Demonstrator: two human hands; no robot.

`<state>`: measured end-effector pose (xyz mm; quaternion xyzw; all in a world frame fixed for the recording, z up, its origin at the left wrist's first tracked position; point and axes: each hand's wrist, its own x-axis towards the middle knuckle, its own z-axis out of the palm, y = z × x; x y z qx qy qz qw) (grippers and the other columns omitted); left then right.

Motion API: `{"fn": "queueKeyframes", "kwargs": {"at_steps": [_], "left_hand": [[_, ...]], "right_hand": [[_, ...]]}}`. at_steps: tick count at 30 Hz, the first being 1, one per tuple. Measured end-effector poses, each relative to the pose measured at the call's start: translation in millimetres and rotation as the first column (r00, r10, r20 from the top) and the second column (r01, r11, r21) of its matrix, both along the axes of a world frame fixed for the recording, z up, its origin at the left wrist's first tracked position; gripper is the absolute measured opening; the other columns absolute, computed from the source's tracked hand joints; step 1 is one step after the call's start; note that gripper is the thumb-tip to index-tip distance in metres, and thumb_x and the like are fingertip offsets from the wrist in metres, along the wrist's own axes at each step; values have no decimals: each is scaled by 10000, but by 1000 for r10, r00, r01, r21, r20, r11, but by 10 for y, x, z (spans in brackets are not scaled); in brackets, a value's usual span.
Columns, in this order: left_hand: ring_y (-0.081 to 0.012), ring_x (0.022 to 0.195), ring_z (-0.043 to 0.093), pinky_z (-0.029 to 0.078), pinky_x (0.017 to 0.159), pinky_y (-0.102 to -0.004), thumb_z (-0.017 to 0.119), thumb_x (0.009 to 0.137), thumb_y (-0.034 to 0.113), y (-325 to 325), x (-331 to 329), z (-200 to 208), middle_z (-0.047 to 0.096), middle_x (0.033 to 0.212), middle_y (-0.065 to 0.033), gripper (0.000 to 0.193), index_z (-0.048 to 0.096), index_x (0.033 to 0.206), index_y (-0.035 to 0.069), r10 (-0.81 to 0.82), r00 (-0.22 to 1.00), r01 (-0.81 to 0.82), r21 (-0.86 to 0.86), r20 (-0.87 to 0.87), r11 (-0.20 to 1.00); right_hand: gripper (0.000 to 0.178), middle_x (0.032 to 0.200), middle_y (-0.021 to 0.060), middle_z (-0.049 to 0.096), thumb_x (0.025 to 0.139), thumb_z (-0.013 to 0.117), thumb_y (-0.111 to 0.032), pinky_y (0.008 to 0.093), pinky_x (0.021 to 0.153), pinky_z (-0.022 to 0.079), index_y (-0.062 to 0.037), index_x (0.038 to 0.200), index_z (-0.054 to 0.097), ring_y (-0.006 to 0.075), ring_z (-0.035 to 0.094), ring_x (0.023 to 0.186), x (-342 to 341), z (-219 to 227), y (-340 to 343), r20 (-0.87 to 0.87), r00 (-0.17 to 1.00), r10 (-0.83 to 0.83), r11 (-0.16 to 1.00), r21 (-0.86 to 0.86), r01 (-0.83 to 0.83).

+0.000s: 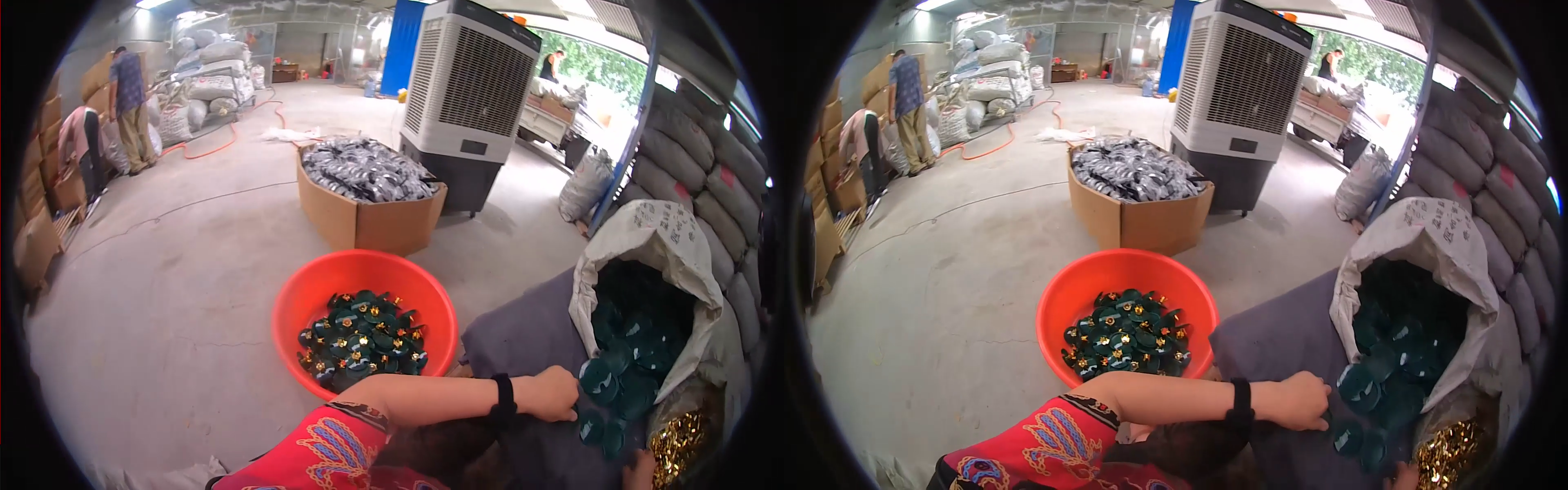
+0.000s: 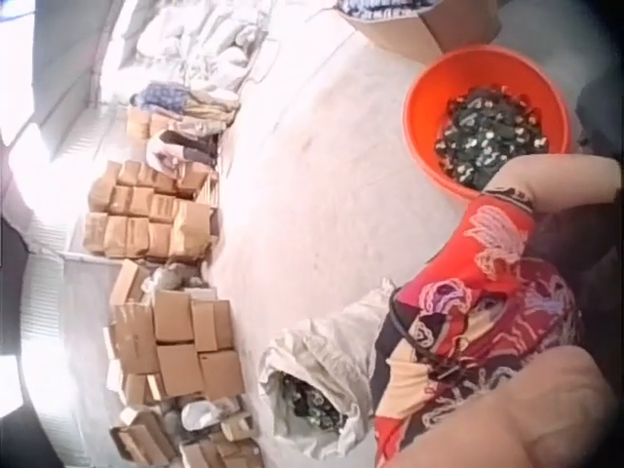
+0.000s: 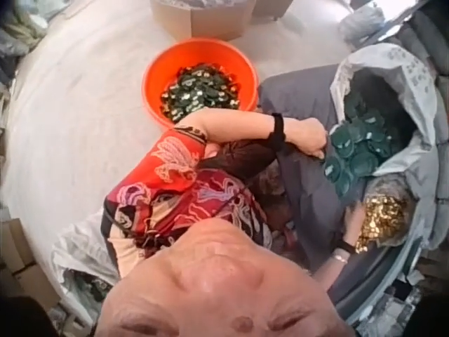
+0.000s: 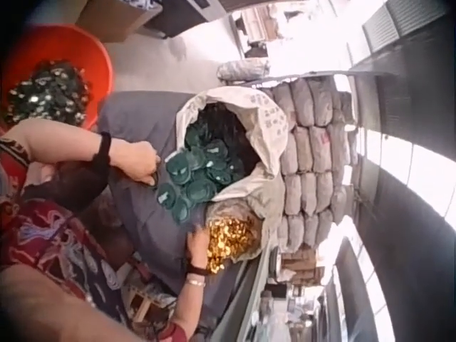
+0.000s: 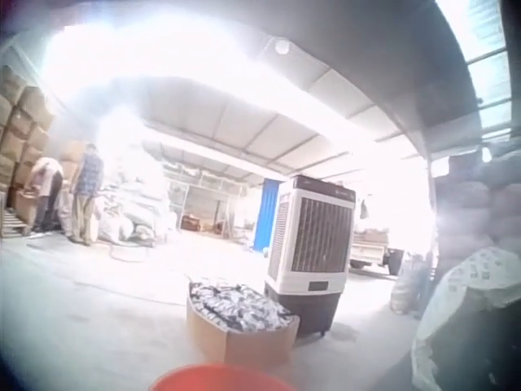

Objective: Manual assembly of small gold-colored components onto green plastic circular bases.

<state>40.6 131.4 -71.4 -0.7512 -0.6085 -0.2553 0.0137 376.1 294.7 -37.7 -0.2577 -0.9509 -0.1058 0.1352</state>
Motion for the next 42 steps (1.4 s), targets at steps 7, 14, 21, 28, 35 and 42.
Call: {"fn": "queueKeyframes", "kwargs": {"at_steps": [7,14,21,28,35,42], "left_hand": [[-344,768,625,525,655,-436,637,703,349,-98,-58,145,640,726,-143,306,658,690,44,-130,980,129,-14,-153,992],[-296,673,595,503,583,-402,621,729,114,-114,-23,-56,522,608,-101,117,563,653,46,-53,993,88,348,-109,933],[-74,546,581,466,506,-255,568,870,49,-606,552,151,590,652,-50,111,634,887,-38,42,486,267,-194,873,944],[-42,579,578,444,488,-192,578,862,-6,-825,807,76,630,765,-1,181,632,1034,-19,26,401,250,-136,916,959],[-225,614,595,445,544,-346,625,760,-2,-838,879,1,570,701,-121,200,602,959,-17,-175,768,120,130,616,984],[-359,625,563,437,525,-438,608,708,-26,-875,919,14,533,725,-161,278,580,985,-12,-180,894,121,166,409,979]], "right_hand": [[122,902,246,567,751,596,-16,501,720,471,13,868,574,432,567,823,281,-181,142,218,956,-195,977,-47,210],[199,845,186,596,786,685,-74,430,718,499,13,934,583,368,600,796,-219,197,-595,-101,977,-189,965,-204,165],[292,863,28,631,856,639,12,223,691,499,1,1134,551,64,604,792,-722,-131,-1600,-682,658,-318,449,-720,-529],[316,937,74,609,837,649,59,261,693,509,20,1136,557,133,637,804,-813,-337,-1743,-753,634,-174,618,-585,-525],[388,922,138,582,763,706,17,343,627,508,25,1120,556,277,628,732,-792,-304,-1750,-666,735,127,871,-279,-403],[289,848,117,627,791,705,-25,319,557,502,35,1044,578,241,632,655,-788,-238,-1694,-497,850,175,913,-240,-328]]}}
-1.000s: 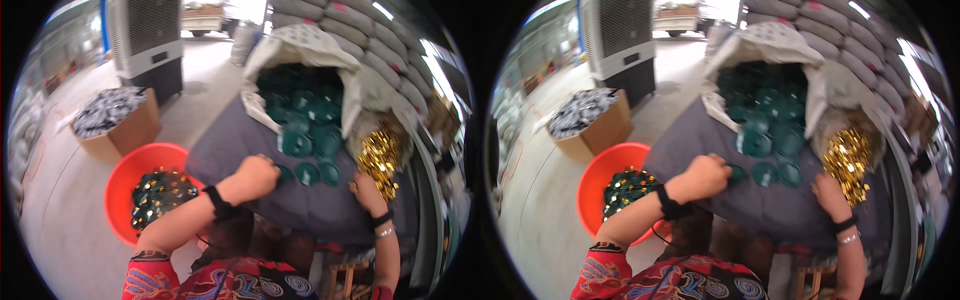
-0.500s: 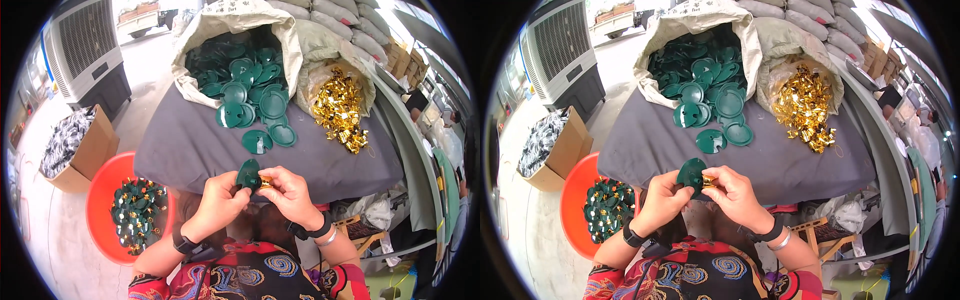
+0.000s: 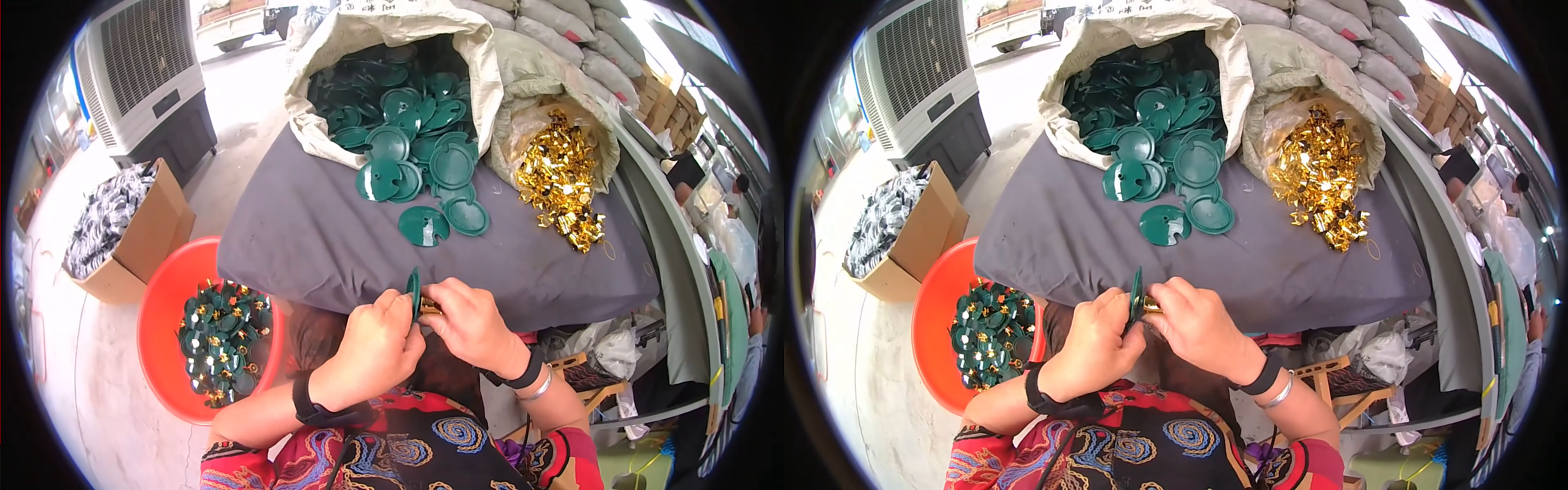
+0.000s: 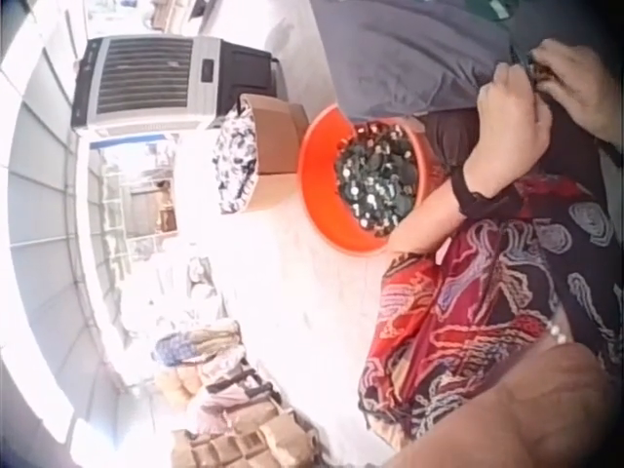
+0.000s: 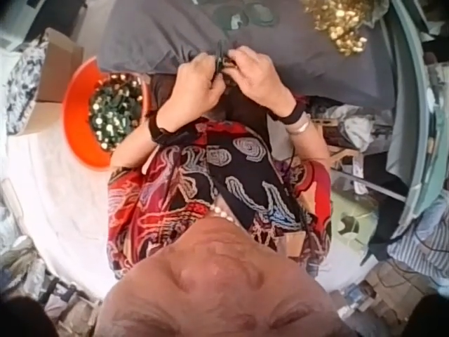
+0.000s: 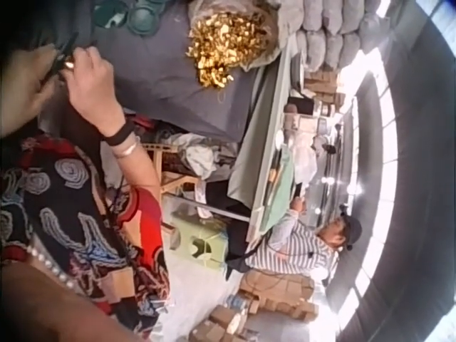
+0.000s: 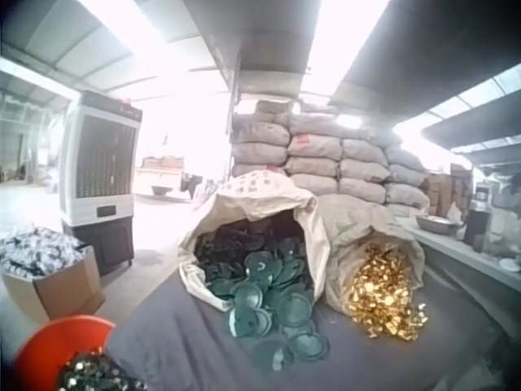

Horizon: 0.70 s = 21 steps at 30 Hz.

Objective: Manual assembly of small gold-colored components onto green plastic circular bases.

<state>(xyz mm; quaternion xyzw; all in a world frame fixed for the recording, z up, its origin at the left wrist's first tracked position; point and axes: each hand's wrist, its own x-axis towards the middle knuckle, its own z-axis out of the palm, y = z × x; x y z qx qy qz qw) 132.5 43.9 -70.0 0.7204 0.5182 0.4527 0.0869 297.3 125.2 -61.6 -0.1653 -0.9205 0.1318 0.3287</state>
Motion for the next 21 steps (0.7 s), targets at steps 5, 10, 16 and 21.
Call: {"fn": "queueKeyframes", "kwargs": {"at_steps": [5,10,16,21], "left_hand": [[-356,591,549,426,502,-447,592,703,-36,-49,-73,18,516,718,-154,251,559,950,-6,39,998,-34,101,-43,994],[-290,552,557,433,488,-389,581,723,-20,-186,-634,53,521,643,-131,83,580,805,-9,107,993,-107,-7,-44,994],[-98,576,547,449,524,-281,560,737,14,-864,-1948,357,589,666,-19,226,645,935,-54,570,808,-424,-524,149,738],[-177,612,559,454,585,-305,571,752,34,-870,-2253,178,591,747,-104,286,626,1008,-81,744,439,-727,287,-505,624]], "right_hand": [[200,761,30,620,906,617,-104,236,509,502,43,1037,586,91,590,581,-170,-29,-57,-262,964,-38,448,-867,-218],[383,760,47,629,884,691,-268,262,564,487,35,1097,592,79,584,629,-314,-46,-29,-180,973,141,520,-823,-228],[323,819,163,630,767,738,-240,387,631,505,1,962,647,306,627,696,344,291,744,171,946,-276,950,-101,296],[275,816,173,619,755,724,-217,432,701,503,-18,927,644,363,621,782,516,435,1005,296,855,-425,886,-56,460]]}}
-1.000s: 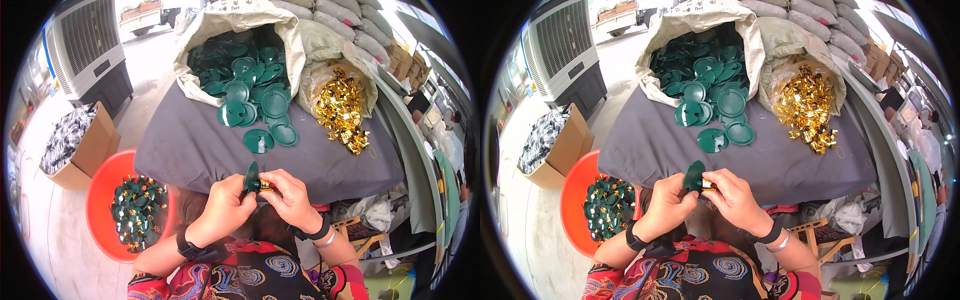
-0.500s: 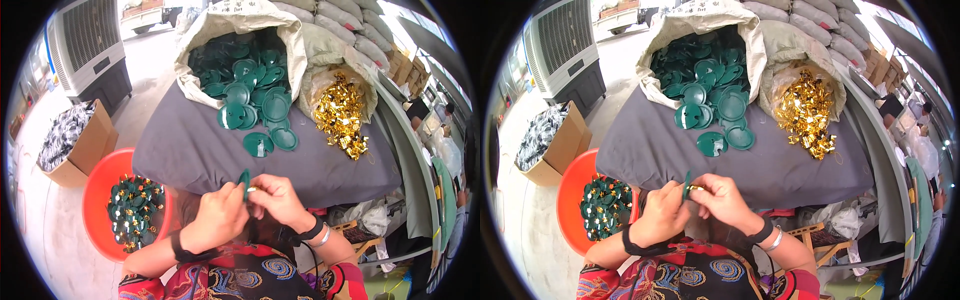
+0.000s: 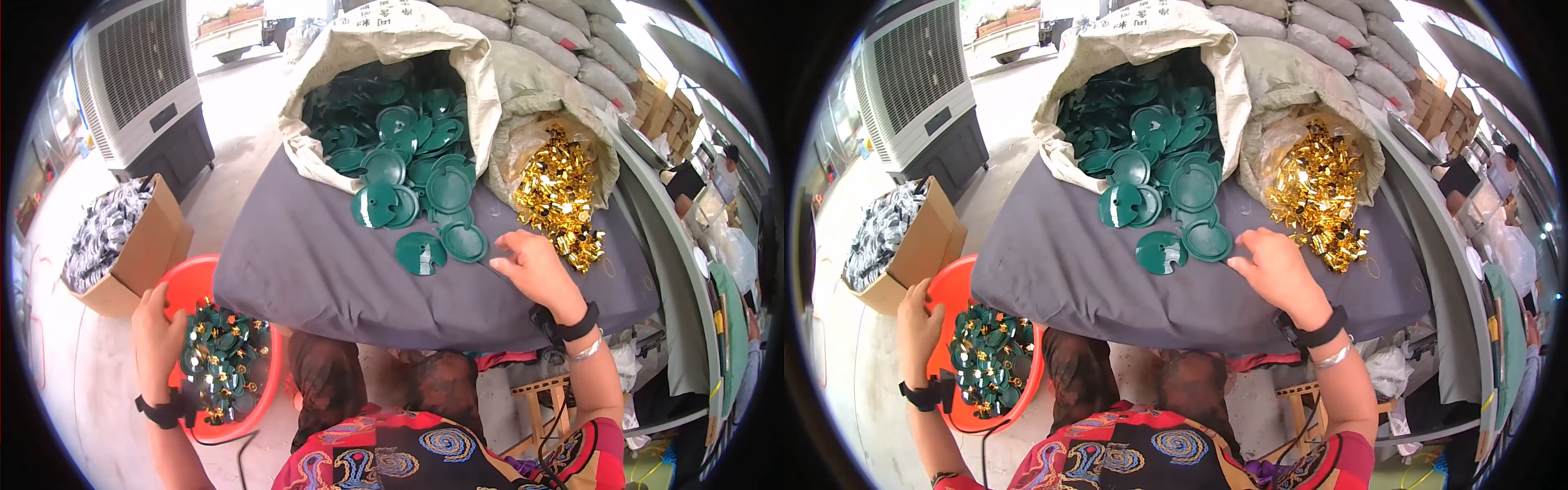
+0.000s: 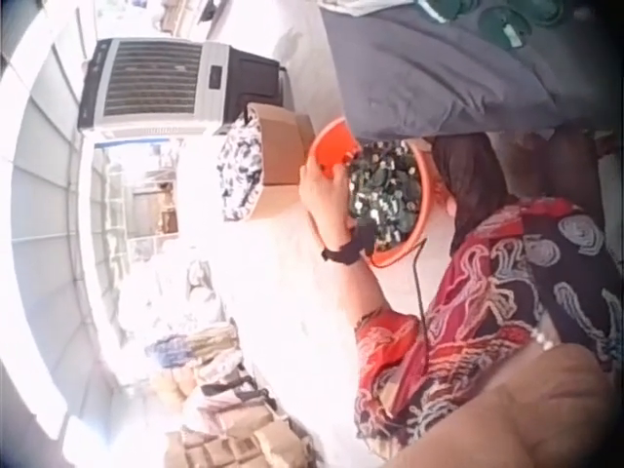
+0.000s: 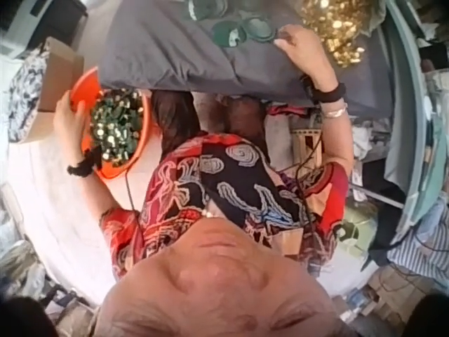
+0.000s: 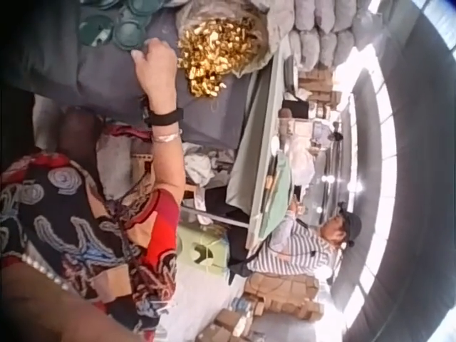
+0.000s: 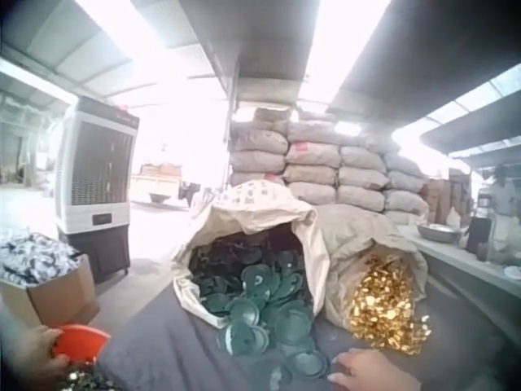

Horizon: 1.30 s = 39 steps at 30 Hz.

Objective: Manual assembly of small gold-colored components onto green plastic circular bases.

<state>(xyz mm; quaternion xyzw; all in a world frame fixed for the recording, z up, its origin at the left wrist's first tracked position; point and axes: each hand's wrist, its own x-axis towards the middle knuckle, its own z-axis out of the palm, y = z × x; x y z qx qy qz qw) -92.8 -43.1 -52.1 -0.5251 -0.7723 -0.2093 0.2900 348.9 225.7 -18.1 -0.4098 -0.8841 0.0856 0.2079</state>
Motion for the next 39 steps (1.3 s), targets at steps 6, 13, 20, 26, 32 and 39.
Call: {"fn": "queueKeyframes", "kwargs": {"at_steps": [6,13,20,26,32,39], "left_hand": [[-220,638,562,461,616,-324,604,738,20,1091,901,458,599,816,-150,316,634,1044,-52,-403,752,445,48,522,894],[-389,953,619,499,830,-445,678,743,231,2549,1004,200,653,973,-233,350,653,997,-8,-359,791,538,-283,496,794],[-333,920,668,537,799,-419,713,719,280,2867,1221,96,689,939,-191,370,668,946,-8,-229,866,406,-361,444,840],[-341,896,661,526,760,-432,754,655,303,2842,1093,-71,674,928,-198,428,637,960,28,-311,742,517,-212,594,829],[-310,736,693,564,622,-401,728,718,180,2545,1250,159,680,922,-179,369,641,1022,-11,-165,518,567,-192,839,801],[-279,533,659,536,504,-384,601,765,89,1870,1313,213,643,676,-182,182,637,887,-41,-356,289,636,100,889,765]], "right_hand": [[231,874,190,626,762,711,-201,461,745,516,-23,876,617,386,628,831,-131,-180,42,158,987,-17,995,101,1],[201,890,212,626,774,683,-162,464,751,523,-25,907,621,382,638,848,362,-93,445,299,908,-295,944,236,229],[192,840,240,648,713,713,-96,480,762,505,11,861,654,411,628,852,708,-184,798,355,896,-267,961,166,220],[88,703,233,572,741,618,-48,446,587,430,34,747,585,408,555,653,734,-395,782,187,974,-130,986,124,108],[251,867,79,641,888,604,-89,331,765,502,65,1086,619,216,621,835,959,-582,693,144,951,275,958,-125,-258],[284,1035,163,670,898,585,-80,362,843,486,37,1154,622,293,625,964,429,-162,63,85,994,66,989,-135,-54]]}}
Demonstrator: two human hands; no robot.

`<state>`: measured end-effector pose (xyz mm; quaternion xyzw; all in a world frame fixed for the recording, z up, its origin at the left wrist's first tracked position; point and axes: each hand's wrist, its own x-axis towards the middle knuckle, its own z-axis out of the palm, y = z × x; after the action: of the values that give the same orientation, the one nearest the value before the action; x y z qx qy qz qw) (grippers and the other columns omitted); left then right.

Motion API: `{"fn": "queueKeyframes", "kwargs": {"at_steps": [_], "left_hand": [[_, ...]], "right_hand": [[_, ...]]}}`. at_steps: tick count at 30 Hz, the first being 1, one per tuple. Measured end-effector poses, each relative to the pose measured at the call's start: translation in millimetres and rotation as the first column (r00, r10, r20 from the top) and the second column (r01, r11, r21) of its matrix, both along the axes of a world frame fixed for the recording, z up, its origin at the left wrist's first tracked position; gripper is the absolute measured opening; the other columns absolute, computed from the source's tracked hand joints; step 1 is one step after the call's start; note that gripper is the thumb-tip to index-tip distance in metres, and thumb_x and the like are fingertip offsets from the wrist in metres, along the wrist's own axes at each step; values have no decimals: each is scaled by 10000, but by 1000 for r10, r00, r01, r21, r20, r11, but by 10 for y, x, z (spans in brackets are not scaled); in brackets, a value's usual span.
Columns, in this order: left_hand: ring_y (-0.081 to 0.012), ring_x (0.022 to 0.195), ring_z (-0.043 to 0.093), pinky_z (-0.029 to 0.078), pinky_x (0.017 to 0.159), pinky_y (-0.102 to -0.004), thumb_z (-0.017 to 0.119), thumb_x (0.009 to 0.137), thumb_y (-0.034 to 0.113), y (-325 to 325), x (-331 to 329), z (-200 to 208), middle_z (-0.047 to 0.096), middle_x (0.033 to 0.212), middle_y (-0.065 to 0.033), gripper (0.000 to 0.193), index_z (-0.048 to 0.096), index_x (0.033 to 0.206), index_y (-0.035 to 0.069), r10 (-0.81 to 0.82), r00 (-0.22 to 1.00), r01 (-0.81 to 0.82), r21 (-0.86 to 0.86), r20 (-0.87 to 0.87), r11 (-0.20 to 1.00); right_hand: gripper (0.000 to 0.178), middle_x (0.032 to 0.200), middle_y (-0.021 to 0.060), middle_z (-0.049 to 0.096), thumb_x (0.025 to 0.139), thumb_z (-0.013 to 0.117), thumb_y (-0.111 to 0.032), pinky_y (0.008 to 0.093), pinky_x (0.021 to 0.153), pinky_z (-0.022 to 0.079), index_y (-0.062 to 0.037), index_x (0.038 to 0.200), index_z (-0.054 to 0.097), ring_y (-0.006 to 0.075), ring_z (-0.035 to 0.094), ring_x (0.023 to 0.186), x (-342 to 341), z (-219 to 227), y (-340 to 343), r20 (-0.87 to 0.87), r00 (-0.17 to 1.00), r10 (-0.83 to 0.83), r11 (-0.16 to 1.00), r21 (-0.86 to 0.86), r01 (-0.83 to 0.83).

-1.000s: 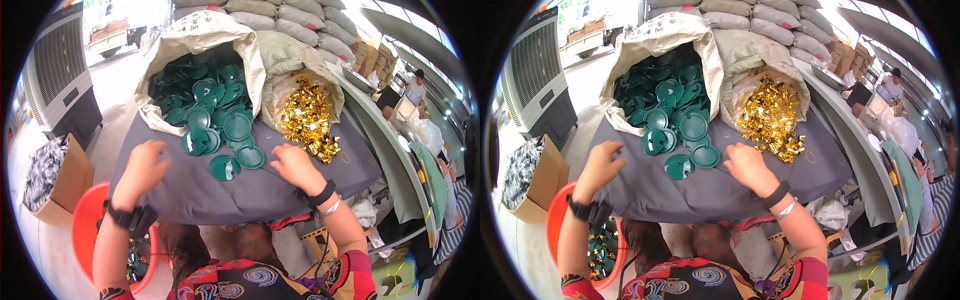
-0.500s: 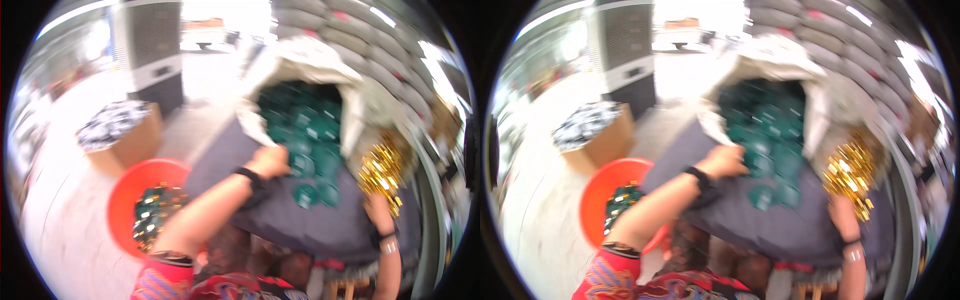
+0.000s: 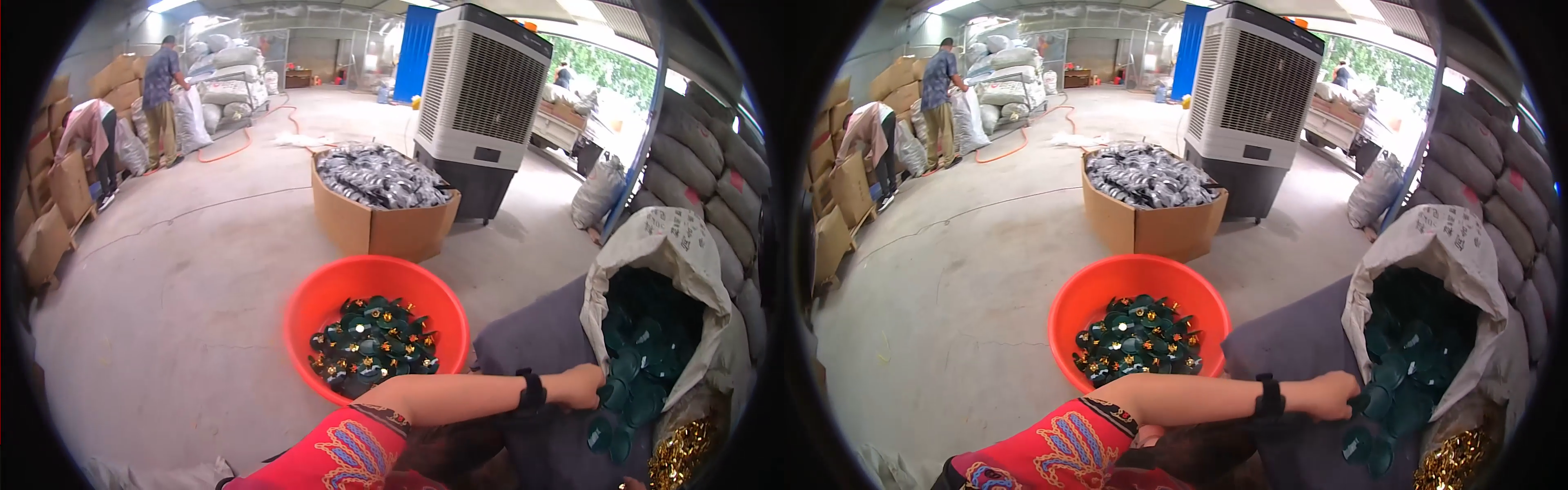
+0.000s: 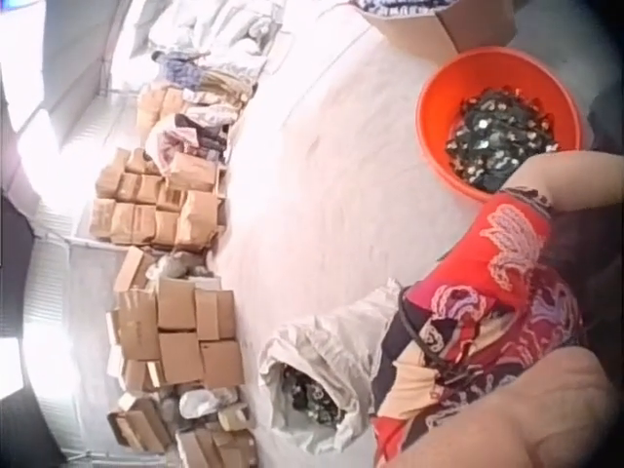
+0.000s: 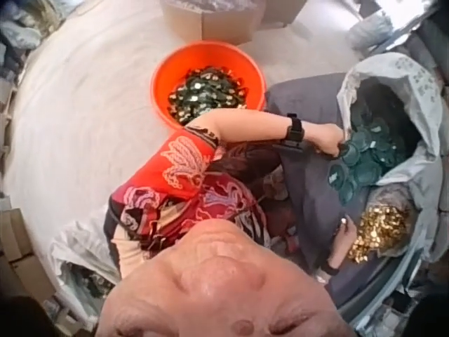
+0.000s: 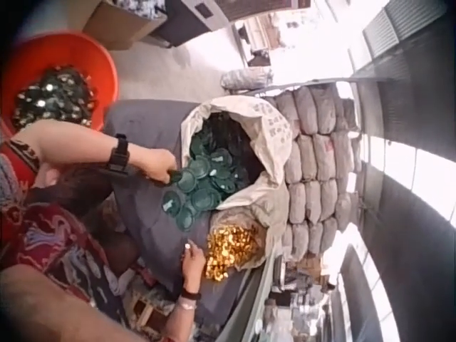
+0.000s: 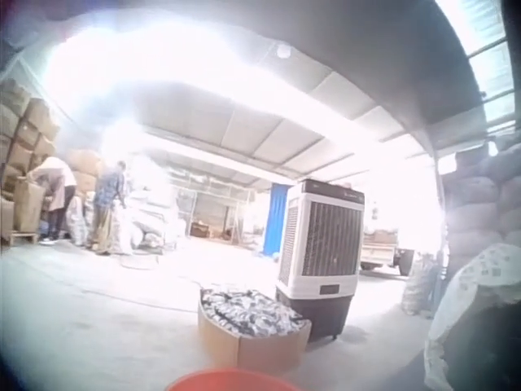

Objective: Manual assembly of small gold-colored components onto green plastic circular bases.

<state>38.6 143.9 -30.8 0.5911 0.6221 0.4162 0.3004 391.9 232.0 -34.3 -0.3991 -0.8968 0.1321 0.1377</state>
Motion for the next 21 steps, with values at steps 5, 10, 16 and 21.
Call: {"fn": "queueKeyframes", "kwargs": {"at_steps": [5,10,16,21], "left_hand": [[-241,478,619,502,497,-369,559,762,113,-290,87,-349,611,597,-149,180,634,847,-28,-24,994,12,113,110,994],[-166,485,618,492,442,-303,557,778,96,-700,86,-289,605,593,-100,161,615,846,-37,59,912,-69,9,406,998],[-74,522,579,461,452,-235,568,837,49,-917,414,-185,590,638,-12,114,631,909,-13,6,855,4,-17,519,1000],[-57,546,583,447,453,-195,583,845,10,-979,669,-256,622,741,-11,172,627,1007,-27,-81,879,69,44,470,997]], "right_hand": [[317,988,223,649,826,630,-30,422,802,487,34,1134,591,390,616,919,-18,109,-199,213,977,12,990,134,-42],[296,906,216,629,723,679,8,459,711,486,0,997,568,428,604,851,-169,21,-221,16,999,-45,980,197,40],[269,959,82,669,839,660,-6,273,779,522,-2,1087,556,128,654,902,-936,-19,-852,-605,792,86,867,-347,-359],[295,963,93,661,865,634,27,268,795,522,13,1124,494,139,657,912,-1085,-317,-1094,-765,633,120,852,-248,-462]]}}
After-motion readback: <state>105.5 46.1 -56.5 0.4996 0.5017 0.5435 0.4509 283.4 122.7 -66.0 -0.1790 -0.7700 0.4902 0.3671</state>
